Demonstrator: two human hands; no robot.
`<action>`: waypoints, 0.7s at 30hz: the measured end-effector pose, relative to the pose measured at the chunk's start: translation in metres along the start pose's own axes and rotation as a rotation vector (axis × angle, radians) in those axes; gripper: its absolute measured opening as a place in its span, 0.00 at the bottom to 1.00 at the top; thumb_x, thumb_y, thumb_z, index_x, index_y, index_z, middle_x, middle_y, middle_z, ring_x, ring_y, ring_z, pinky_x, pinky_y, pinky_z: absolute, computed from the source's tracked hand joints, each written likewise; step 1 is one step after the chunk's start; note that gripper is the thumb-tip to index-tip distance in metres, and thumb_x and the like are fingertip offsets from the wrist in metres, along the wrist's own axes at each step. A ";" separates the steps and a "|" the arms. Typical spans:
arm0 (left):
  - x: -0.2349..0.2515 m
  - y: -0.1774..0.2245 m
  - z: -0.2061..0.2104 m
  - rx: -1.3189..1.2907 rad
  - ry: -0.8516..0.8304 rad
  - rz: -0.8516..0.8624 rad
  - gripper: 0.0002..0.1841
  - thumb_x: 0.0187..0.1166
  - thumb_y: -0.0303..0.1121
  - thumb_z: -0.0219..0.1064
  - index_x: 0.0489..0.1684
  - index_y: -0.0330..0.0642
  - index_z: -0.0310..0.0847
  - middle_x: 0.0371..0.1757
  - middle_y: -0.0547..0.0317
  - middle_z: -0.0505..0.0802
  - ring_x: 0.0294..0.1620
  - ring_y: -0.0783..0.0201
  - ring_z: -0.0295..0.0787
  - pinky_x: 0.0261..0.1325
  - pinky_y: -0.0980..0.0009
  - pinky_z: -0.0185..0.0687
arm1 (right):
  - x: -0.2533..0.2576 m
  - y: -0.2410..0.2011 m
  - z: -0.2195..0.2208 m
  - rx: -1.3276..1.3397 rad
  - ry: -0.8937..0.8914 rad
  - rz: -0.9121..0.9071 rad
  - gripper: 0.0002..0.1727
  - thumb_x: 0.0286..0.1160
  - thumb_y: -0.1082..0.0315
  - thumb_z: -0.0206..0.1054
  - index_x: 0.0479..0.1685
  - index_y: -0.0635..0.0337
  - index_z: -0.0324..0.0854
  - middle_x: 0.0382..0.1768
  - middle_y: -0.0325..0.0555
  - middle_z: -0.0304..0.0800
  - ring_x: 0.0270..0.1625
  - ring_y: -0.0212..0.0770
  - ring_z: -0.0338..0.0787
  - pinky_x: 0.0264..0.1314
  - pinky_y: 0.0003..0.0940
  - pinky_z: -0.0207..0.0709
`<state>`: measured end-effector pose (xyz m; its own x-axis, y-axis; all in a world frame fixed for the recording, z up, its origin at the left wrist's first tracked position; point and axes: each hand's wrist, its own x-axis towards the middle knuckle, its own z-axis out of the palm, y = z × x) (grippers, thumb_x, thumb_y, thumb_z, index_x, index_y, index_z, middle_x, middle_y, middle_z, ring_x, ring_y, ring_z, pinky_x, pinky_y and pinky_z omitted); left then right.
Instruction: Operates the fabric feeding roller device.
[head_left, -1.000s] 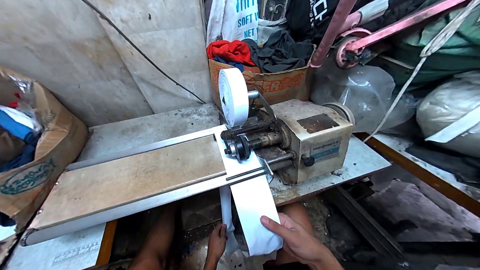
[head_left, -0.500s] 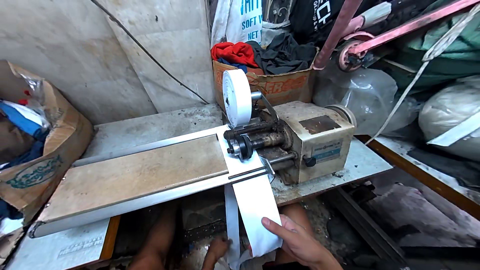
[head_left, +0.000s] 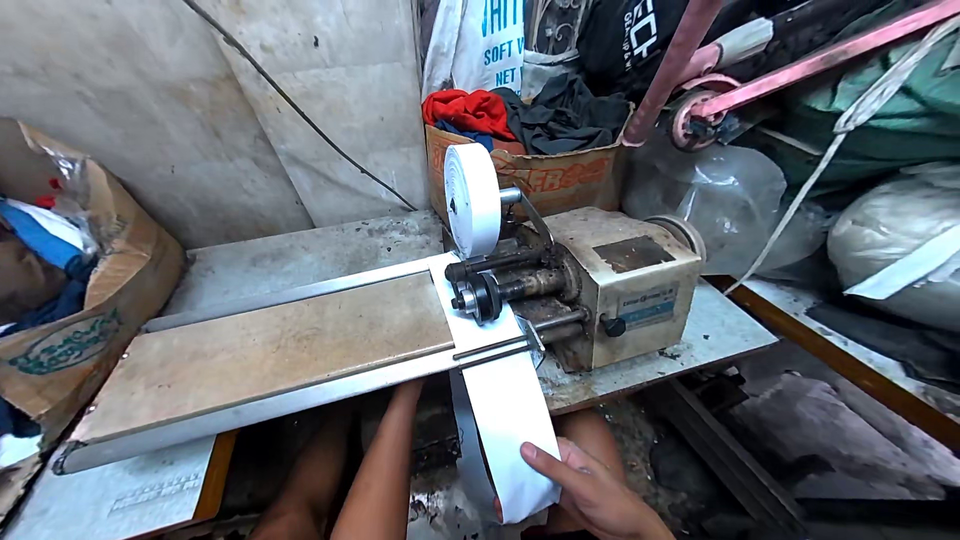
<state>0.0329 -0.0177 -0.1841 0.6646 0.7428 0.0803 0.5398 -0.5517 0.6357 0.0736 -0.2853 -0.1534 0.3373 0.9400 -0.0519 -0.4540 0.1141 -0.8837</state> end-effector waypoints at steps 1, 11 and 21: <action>0.006 -0.013 0.007 -0.017 -0.078 0.017 0.27 0.83 0.38 0.66 0.67 0.17 0.78 0.69 0.21 0.83 0.77 0.33 0.76 0.85 0.48 0.62 | 0.000 0.000 0.000 -0.002 0.001 0.003 0.17 0.88 0.53 0.61 0.57 0.55 0.86 0.48 0.44 0.96 0.51 0.39 0.95 0.61 0.42 0.89; -0.022 -0.071 0.058 -0.538 -0.130 -0.061 0.18 0.90 0.39 0.58 0.59 0.33 0.85 0.48 0.48 0.94 0.51 0.61 0.91 0.63 0.58 0.86 | 0.007 -0.002 -0.001 0.007 -0.035 -0.011 0.19 0.90 0.54 0.59 0.59 0.59 0.84 0.49 0.51 0.96 0.51 0.46 0.96 0.60 0.48 0.89; -0.074 -0.117 0.098 -0.418 -0.250 -0.184 0.18 0.91 0.41 0.58 0.54 0.34 0.87 0.41 0.47 0.92 0.43 0.57 0.90 0.56 0.54 0.84 | 0.010 -0.011 0.000 0.057 -0.077 -0.013 0.20 0.91 0.54 0.57 0.61 0.61 0.83 0.48 0.59 0.95 0.50 0.55 0.97 0.58 0.54 0.91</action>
<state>-0.0289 -0.0450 -0.3393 0.7086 0.6721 -0.2149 0.4409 -0.1840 0.8785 0.0816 -0.2768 -0.1444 0.2796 0.9601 -0.0029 -0.4974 0.1423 -0.8558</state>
